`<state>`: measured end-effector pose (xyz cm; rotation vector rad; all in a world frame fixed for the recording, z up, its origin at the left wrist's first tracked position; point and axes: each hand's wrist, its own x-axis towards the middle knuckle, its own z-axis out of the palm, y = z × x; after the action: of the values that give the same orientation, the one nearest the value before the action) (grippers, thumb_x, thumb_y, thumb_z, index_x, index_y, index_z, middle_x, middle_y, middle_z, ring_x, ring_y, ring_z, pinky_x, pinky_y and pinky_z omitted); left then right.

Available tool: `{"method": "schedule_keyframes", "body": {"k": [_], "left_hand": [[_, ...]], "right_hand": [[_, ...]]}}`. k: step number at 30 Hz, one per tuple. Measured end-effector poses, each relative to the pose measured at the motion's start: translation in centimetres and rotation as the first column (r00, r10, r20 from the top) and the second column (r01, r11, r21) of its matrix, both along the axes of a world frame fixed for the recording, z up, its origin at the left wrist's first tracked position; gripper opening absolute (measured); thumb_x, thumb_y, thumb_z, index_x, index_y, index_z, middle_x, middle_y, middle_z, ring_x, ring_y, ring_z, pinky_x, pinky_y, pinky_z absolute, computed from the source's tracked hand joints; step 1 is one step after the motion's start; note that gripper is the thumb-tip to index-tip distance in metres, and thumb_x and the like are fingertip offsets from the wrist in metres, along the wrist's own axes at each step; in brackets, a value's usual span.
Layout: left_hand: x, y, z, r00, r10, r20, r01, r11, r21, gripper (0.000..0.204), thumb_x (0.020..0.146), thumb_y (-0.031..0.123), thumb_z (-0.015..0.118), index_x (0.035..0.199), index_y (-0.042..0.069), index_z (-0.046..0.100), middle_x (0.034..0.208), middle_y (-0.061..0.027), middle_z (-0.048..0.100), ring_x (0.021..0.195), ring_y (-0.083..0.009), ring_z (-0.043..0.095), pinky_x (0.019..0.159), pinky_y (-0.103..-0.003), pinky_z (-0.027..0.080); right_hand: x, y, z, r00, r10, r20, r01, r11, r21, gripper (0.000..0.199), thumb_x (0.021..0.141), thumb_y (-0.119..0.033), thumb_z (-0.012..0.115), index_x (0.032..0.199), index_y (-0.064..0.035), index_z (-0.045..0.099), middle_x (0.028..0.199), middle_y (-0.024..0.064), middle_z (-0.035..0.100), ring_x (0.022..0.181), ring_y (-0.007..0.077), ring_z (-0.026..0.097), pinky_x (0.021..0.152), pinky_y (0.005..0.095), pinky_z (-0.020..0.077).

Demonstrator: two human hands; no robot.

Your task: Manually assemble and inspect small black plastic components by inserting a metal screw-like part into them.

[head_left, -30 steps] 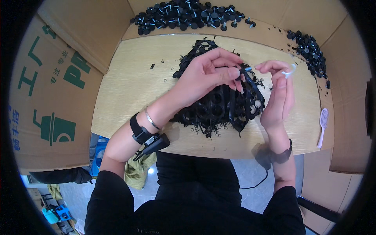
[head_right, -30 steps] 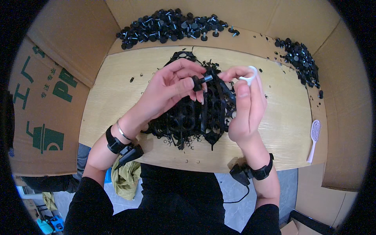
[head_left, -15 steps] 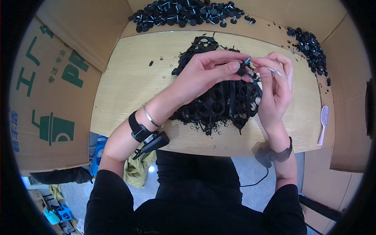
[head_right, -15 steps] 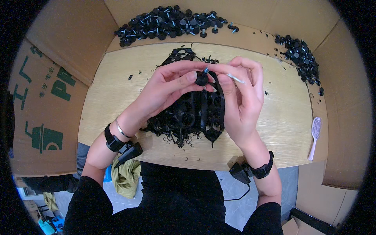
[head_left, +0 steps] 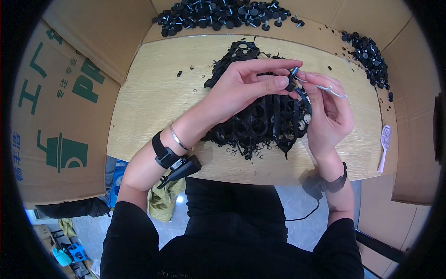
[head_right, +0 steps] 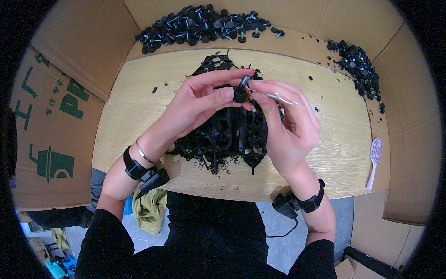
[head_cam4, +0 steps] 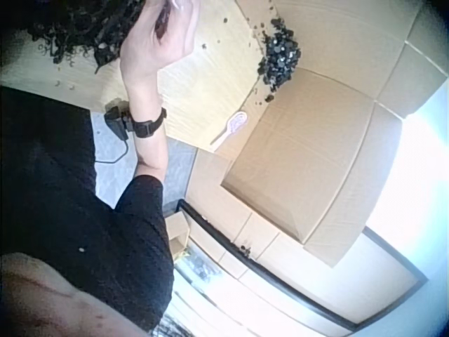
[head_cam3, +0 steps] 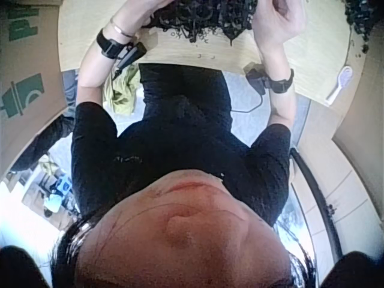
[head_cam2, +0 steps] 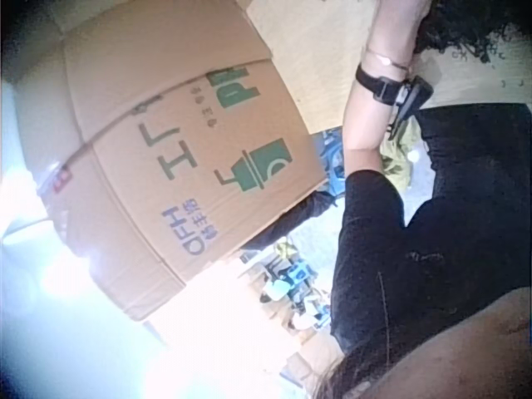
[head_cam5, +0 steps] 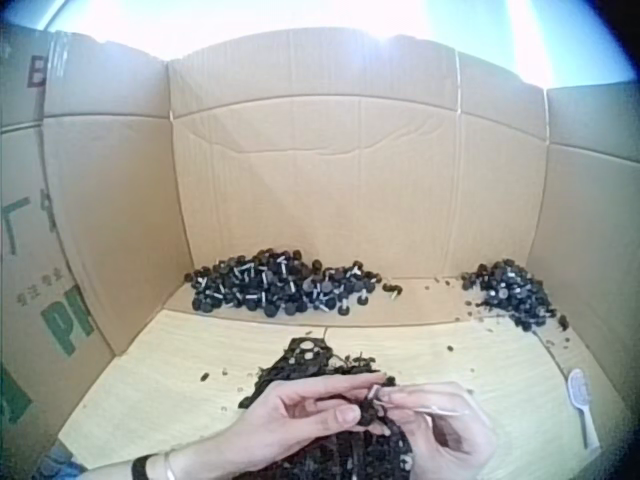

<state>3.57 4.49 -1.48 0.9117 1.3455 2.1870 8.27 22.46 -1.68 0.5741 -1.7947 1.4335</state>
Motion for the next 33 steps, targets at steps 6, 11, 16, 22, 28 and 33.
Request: {"method": "schedule_keyframes", "body": {"k": [6,11,16,22,28,33], "left_hand": [[0.06,0.0,0.11,1.0,0.013,-0.016,-0.013,1.0,-0.021,0.048,0.096,0.018,0.061,0.138,-0.001,0.049,0.124,-0.0133,0.062,0.103,-0.024,0.066,0.094,-0.036,0.052],[0.06,0.05,-0.07,1.0,0.012,-0.012,-0.012,1.0,-0.011,0.047,0.096,0.018,0.062,0.138,-0.001,0.05,0.123,-0.0136,0.063,0.102,-0.0241,0.066,0.093,-0.036,0.053],[-0.05,-0.08,-0.17,0.999,0.026,-0.043,-0.028,0.999,-0.04,0.046,0.095,0.017,0.062,0.136,-0.001,0.052,0.123,-0.0134,0.062,0.102,-0.0243,0.066,0.092,-0.037,0.054],[0.14,0.05,-0.2,0.999,0.032,-0.023,-0.033,0.999,-0.032,0.044,0.095,0.016,0.062,0.135,-0.001,0.053,0.12,-0.0127,0.062,0.101,-0.0238,0.066,0.091,-0.037,0.055],[0.04,-0.14,-0.05,1.0,0.004,0.016,-0.004,1.0,-0.025,0.045,0.098,0.022,0.058,0.136,-0.002,0.051,0.12,-0.0132,0.063,0.101,-0.0218,0.065,0.09,-0.034,0.054],[-0.03,-0.07,-0.04,0.999,0.013,0.03,-0.014,1.0,0.015,0.044,0.1,0.022,0.054,0.136,-0.004,0.05,0.121,-0.015,0.063,0.099,-0.023,0.066,0.09,-0.033,0.054]], "right_hand": [[0.18,0.01,-0.06,1.0,-0.014,-0.01,0.014,1.0,0.005,0.018,0.084,0.011,0.066,0.101,0.0054,0.069,0.098,0.0148,0.07,0.088,0.0185,0.067,0.076,0.0269,0.0546],[0.17,-0.06,-0.07,1.0,-0.021,-0.013,0.021,1.0,-0.013,0.019,0.083,0.011,0.067,0.101,0.005,0.069,0.097,0.0143,0.07,0.088,0.0183,0.067,0.075,0.0263,0.0544],[0.36,0.2,0.08,0.999,-0.049,-0.018,0.049,0.998,0.037,0.02,0.08,0.011,0.07,0.098,0.004,0.07,0.095,0.0128,0.072,0.086,0.0188,0.069,0.075,0.0263,0.0543],[0.43,0.35,0.1,0.998,-0.068,-0.017,0.069,0.994,0.088,0.02,0.078,0.011,0.072,0.096,0.0035,0.071,0.094,0.0125,0.073,0.085,0.0193,0.07,0.076,0.027,0.0538],[0.21,0.48,0.25,0.999,-0.029,0.028,0.032,0.995,-0.092,0.018,0.08,0.011,0.07,0.096,0.0037,0.07,0.095,0.0128,0.072,0.09,0.019,0.067,0.08,0.0277,0.051],[0.19,0.68,0.43,0.997,-0.054,0.053,0.054,0.999,-0.003,0.017,0.082,0.01,0.068,0.097,0.004,0.07,0.095,0.0129,0.072,0.089,0.0189,0.067,0.08,0.0273,0.0512]]}}
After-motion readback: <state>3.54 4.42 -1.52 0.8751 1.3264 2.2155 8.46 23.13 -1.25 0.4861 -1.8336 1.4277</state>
